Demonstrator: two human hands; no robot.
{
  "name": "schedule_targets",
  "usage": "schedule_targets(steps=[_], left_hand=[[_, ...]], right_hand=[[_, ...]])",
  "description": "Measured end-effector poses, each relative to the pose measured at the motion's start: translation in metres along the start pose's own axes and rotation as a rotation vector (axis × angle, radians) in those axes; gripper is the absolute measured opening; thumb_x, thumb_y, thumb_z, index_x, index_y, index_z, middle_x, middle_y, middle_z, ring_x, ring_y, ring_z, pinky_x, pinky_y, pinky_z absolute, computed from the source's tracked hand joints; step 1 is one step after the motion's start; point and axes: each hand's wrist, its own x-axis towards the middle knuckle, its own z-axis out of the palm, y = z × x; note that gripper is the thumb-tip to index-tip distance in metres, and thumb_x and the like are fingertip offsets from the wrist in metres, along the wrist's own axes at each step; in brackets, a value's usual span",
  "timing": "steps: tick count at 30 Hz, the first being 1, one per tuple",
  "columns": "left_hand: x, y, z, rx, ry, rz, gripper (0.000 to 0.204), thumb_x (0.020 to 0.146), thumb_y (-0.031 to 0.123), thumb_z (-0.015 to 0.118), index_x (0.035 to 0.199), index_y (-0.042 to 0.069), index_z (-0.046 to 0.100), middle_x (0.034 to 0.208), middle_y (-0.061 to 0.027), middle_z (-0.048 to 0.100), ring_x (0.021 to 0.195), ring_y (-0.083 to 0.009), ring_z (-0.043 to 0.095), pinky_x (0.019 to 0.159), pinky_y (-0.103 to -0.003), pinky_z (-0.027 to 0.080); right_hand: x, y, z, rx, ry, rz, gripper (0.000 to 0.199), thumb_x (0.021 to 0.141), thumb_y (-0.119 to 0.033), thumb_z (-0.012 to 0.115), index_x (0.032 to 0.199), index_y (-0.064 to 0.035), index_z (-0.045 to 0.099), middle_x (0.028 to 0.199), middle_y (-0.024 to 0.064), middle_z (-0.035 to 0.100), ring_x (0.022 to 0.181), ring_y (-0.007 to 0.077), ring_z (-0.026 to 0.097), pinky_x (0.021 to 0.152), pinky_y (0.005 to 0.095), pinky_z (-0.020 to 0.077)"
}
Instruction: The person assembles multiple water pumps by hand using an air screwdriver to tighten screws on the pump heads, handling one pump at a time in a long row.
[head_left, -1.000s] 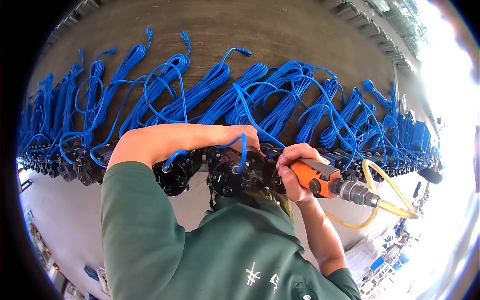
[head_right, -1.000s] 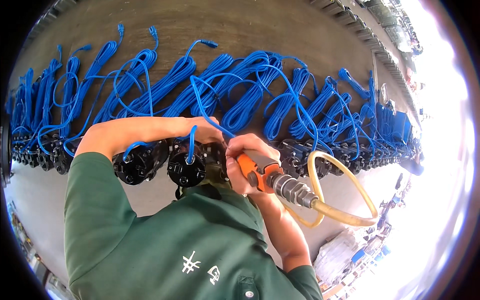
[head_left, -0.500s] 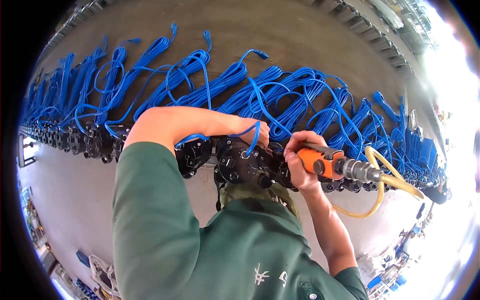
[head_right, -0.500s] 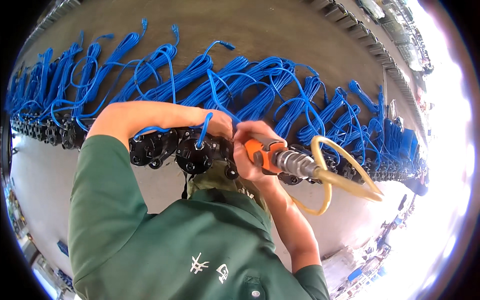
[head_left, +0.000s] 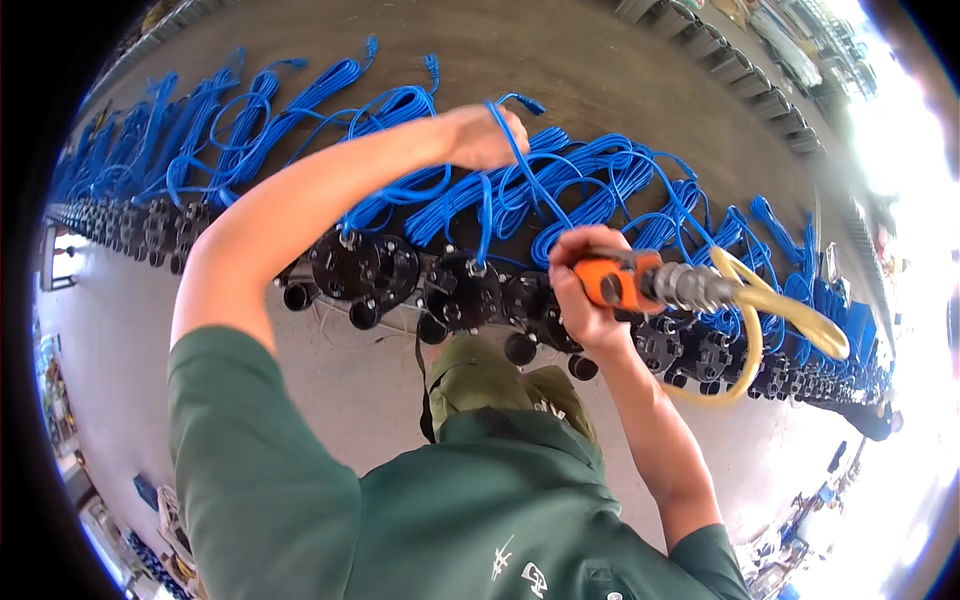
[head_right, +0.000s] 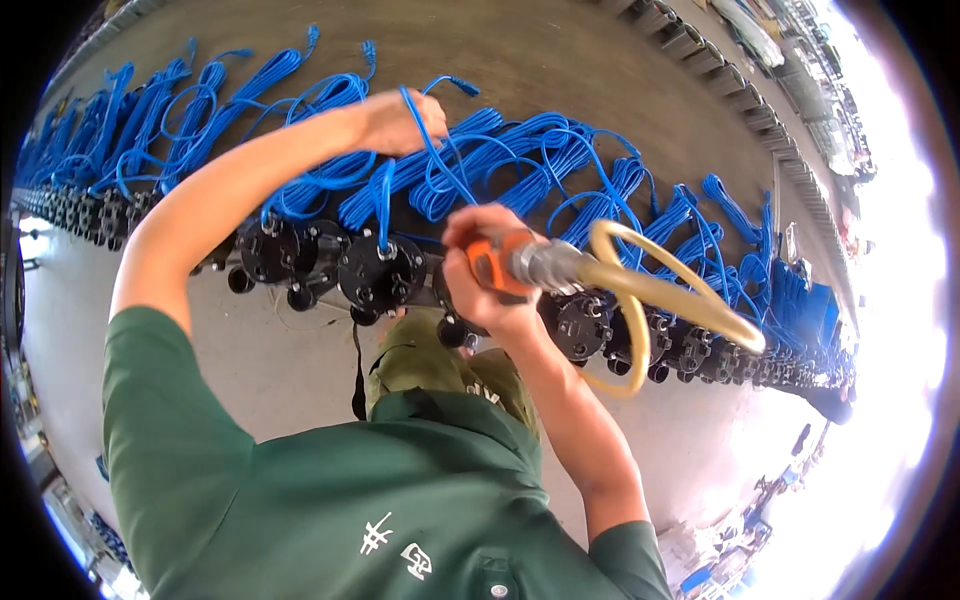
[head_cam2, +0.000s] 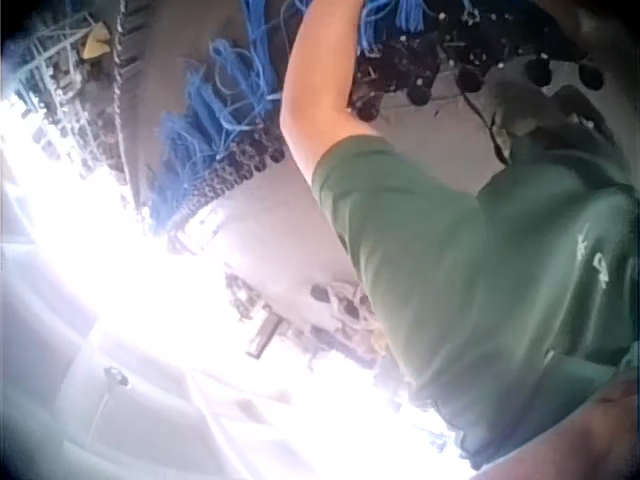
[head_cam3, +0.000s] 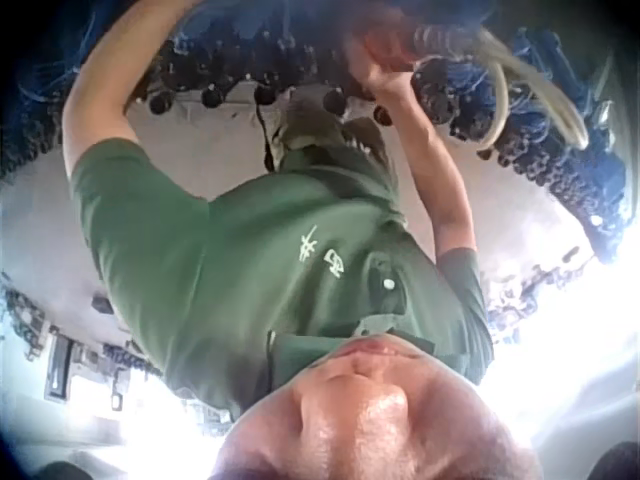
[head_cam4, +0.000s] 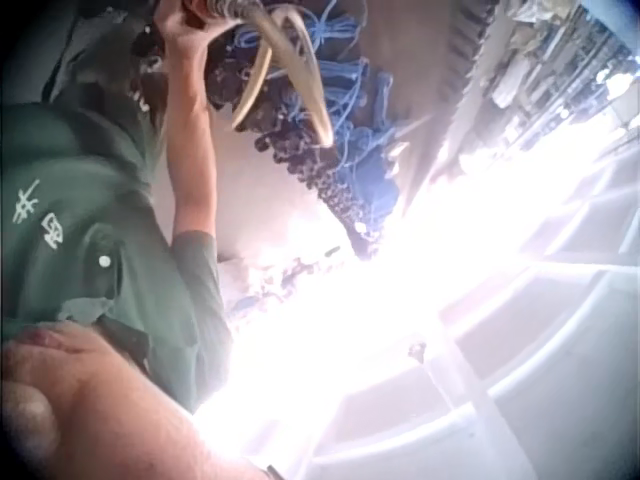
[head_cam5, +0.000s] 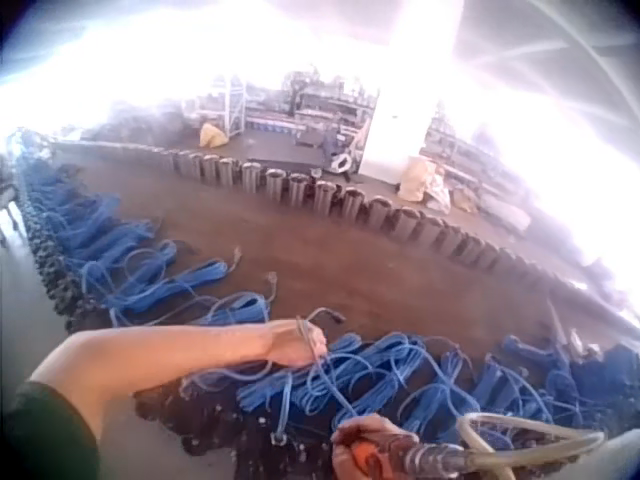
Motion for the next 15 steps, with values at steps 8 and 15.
schedule_targets(steps=[8,15], left_hand=[[-0.099,0.166,-0.107,-0.380,0.756,-1.019,0.021,0.096,0.017,0.064,0.100,-0.004,0.067,0.089,-0.0128,0.069,0.079,-0.0224,0.066,0.074,-0.034,0.052],[0.005,0.403,0.012,-0.384,1.183,-1.237,0.025,0.083,0.007,0.068,0.108,0.003,0.067,0.111,-0.0117,0.066,0.100,-0.0331,0.057,0.088,-0.041,0.044]], right_hand=[[-0.021,-0.079,-0.028,0.042,0.128,-0.099,0.037,0.071,0.000,0.064,0.107,0.0034,0.059,0.082,0.0096,0.061,0.067,0.0150,0.059,0.061,0.0262,0.0501],[-0.072,-0.166,-0.092,0.231,-0.083,-0.449,0.046,0.078,-0.004,0.052,0.125,-0.0018,0.050,0.097,0.0112,0.052,0.062,0.0147,0.054,0.062,0.0332,0.0482]])
